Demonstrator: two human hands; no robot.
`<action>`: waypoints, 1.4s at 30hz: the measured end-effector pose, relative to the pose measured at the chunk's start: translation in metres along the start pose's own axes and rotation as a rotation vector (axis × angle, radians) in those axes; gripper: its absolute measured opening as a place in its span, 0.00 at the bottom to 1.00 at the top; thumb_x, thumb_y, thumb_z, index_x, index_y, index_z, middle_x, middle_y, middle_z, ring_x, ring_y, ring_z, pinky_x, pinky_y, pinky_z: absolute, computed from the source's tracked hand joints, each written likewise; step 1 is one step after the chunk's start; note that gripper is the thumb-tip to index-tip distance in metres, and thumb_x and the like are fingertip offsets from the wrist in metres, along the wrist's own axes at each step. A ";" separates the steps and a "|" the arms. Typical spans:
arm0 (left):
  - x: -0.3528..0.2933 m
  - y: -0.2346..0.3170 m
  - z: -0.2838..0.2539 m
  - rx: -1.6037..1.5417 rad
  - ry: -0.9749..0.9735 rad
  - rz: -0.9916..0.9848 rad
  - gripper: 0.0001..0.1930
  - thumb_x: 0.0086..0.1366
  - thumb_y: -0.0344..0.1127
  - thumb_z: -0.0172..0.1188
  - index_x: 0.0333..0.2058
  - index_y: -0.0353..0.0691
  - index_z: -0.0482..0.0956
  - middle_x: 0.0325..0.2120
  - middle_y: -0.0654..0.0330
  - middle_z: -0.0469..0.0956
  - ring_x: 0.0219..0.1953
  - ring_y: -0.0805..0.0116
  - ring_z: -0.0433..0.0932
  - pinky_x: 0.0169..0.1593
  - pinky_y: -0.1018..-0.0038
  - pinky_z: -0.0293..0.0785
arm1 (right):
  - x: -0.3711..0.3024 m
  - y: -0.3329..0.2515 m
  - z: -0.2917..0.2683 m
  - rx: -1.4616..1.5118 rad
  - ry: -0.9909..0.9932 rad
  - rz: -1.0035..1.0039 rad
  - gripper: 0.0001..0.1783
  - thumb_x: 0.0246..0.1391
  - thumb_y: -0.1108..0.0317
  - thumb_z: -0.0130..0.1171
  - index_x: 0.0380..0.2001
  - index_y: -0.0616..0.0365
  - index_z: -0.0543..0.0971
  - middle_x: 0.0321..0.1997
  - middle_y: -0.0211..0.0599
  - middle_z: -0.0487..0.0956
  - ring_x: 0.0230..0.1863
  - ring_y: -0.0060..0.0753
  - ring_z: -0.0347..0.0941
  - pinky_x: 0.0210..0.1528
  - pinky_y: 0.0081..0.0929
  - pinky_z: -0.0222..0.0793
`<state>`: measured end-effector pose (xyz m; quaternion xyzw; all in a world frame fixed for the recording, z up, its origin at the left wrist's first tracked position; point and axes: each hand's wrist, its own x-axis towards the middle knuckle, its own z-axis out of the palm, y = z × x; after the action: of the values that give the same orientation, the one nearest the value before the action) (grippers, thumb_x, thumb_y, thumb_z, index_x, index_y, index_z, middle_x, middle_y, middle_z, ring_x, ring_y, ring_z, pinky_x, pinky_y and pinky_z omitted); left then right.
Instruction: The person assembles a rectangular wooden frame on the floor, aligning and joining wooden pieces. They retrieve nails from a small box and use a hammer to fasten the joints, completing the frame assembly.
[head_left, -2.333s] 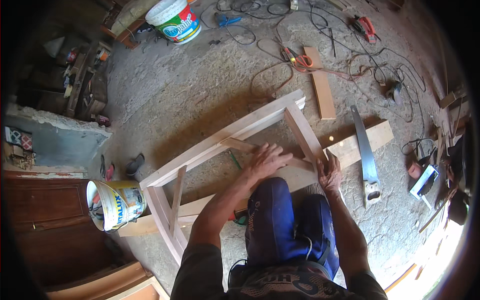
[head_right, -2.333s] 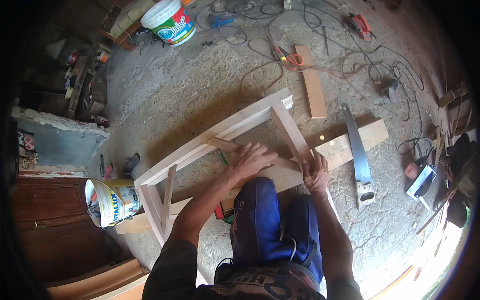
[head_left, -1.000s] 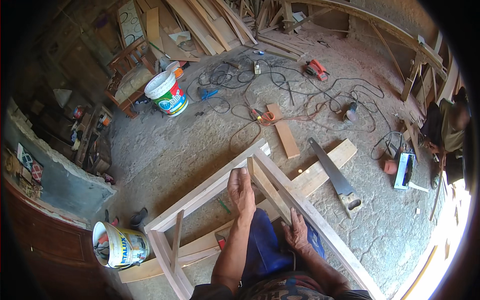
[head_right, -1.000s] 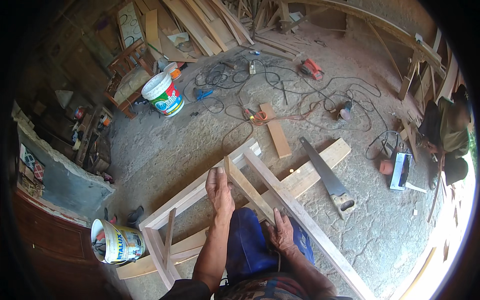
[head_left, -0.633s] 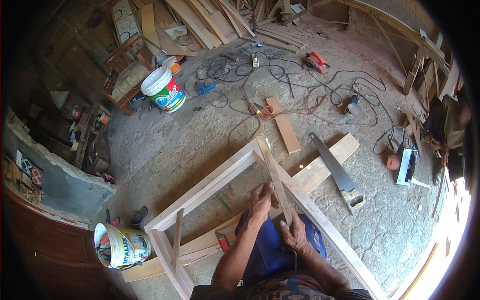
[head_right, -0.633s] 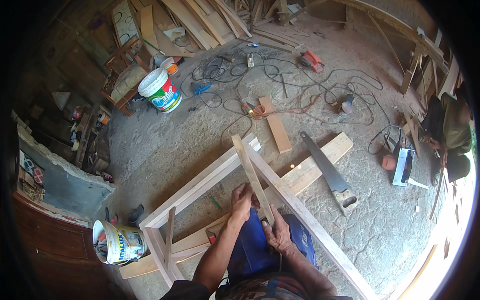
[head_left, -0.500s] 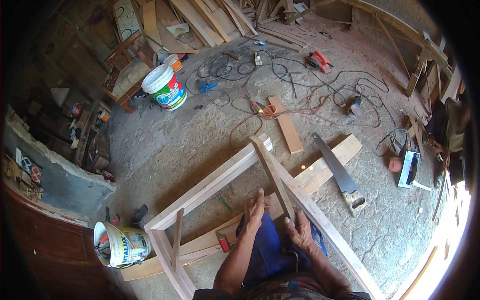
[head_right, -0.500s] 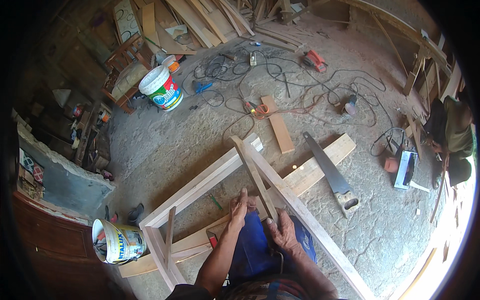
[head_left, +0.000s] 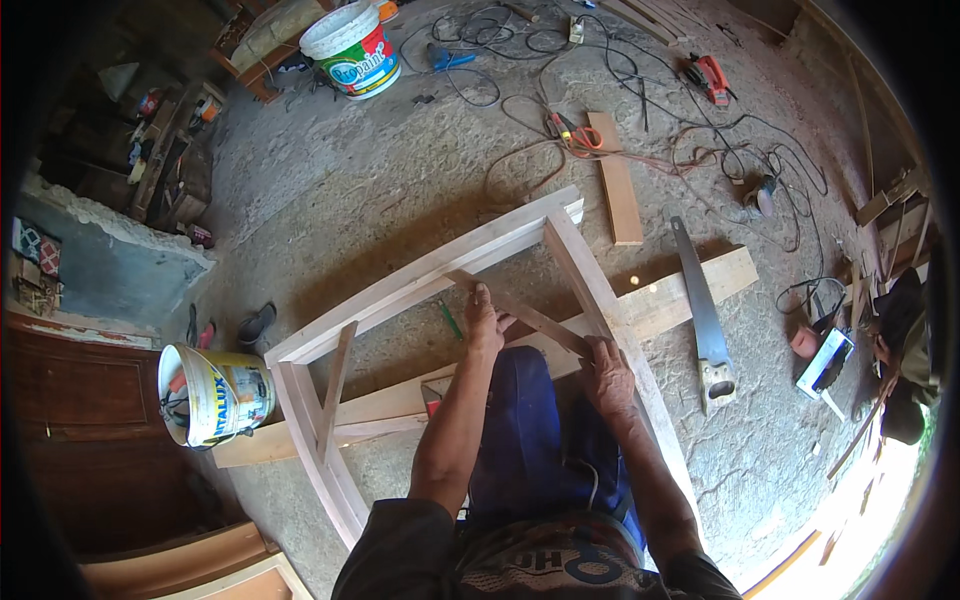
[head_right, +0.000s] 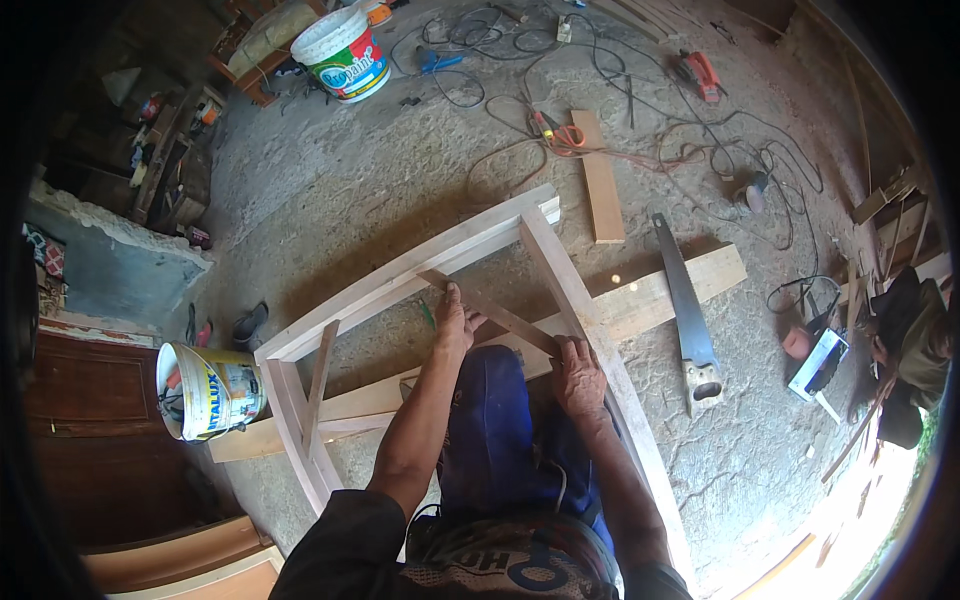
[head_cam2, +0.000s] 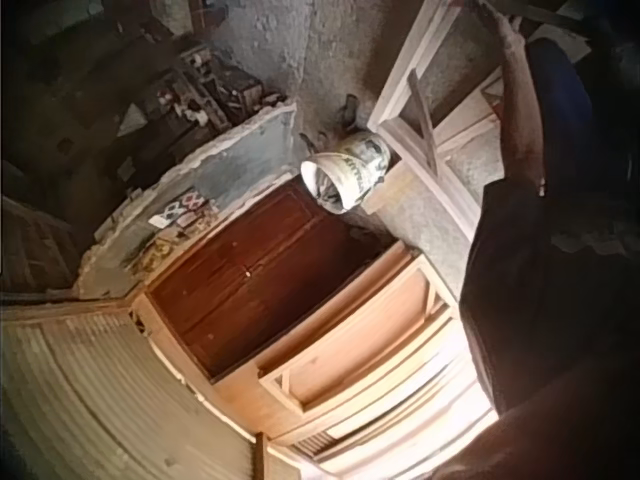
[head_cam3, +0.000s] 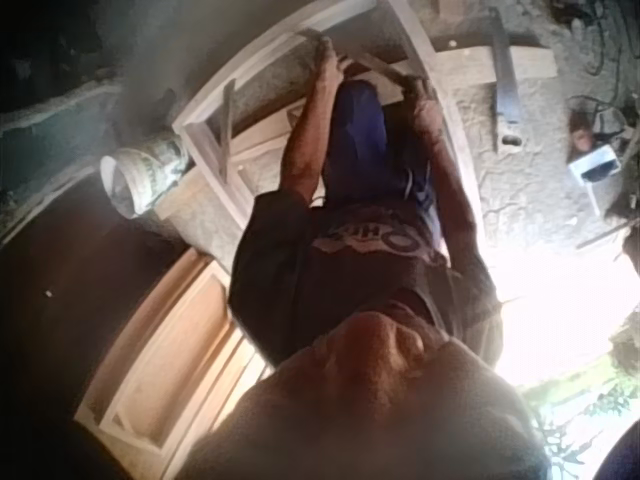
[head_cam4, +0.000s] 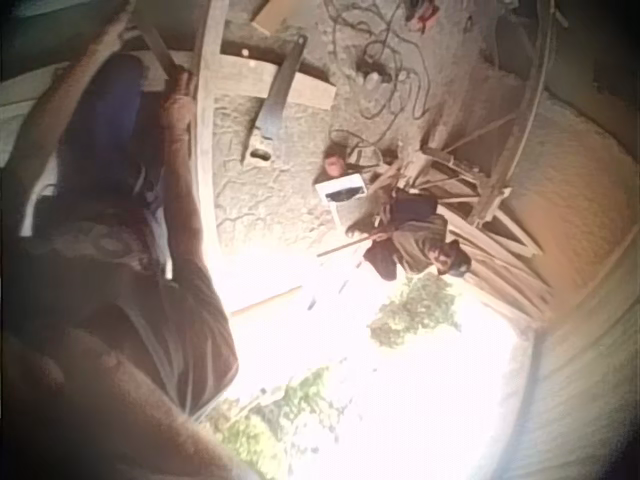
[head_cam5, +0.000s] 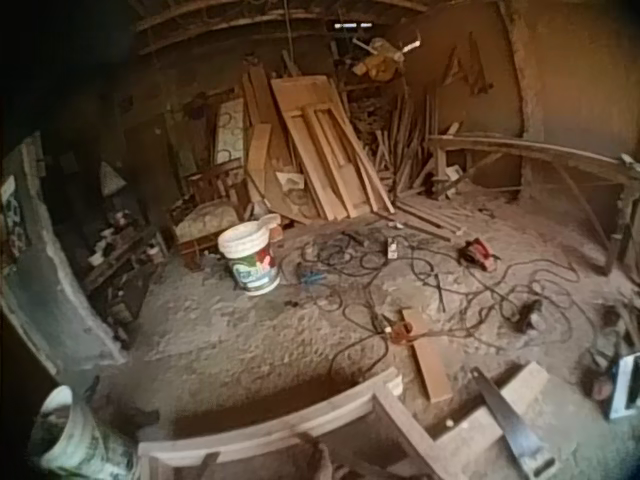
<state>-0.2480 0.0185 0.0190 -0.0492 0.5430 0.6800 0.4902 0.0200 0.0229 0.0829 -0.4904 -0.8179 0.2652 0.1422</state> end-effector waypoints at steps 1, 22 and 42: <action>0.012 -0.001 0.000 -0.003 -0.009 0.002 0.35 0.68 0.62 0.59 0.64 0.48 0.62 0.59 0.51 0.71 0.61 0.45 0.72 0.60 0.37 0.72 | 0.009 0.004 0.007 -0.103 -0.005 -0.019 0.29 0.53 0.61 0.67 0.59 0.47 0.71 0.57 0.39 0.74 0.60 0.50 0.72 0.57 0.47 0.70; 0.030 -0.002 0.008 -0.060 0.101 0.001 0.37 0.76 0.57 0.48 0.72 0.42 0.48 0.69 0.43 0.56 0.71 0.44 0.59 0.72 0.44 0.61 | 0.038 0.053 0.012 -0.154 0.142 0.170 0.45 0.55 0.48 0.66 0.70 0.57 0.63 0.61 0.48 0.73 0.60 0.56 0.72 0.61 0.48 0.68; 0.040 0.006 -0.007 0.008 0.143 0.113 0.38 0.76 0.58 0.48 0.74 0.50 0.43 0.68 0.44 0.56 0.70 0.41 0.60 0.68 0.49 0.67 | 0.046 0.043 0.013 -0.082 0.096 0.208 0.46 0.55 0.47 0.66 0.72 0.49 0.59 0.64 0.44 0.70 0.60 0.53 0.71 0.60 0.48 0.70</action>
<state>-0.2763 0.0384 -0.0032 -0.0649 0.5812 0.6991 0.4113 0.0230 0.0753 0.0460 -0.5903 -0.7649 0.2211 0.1326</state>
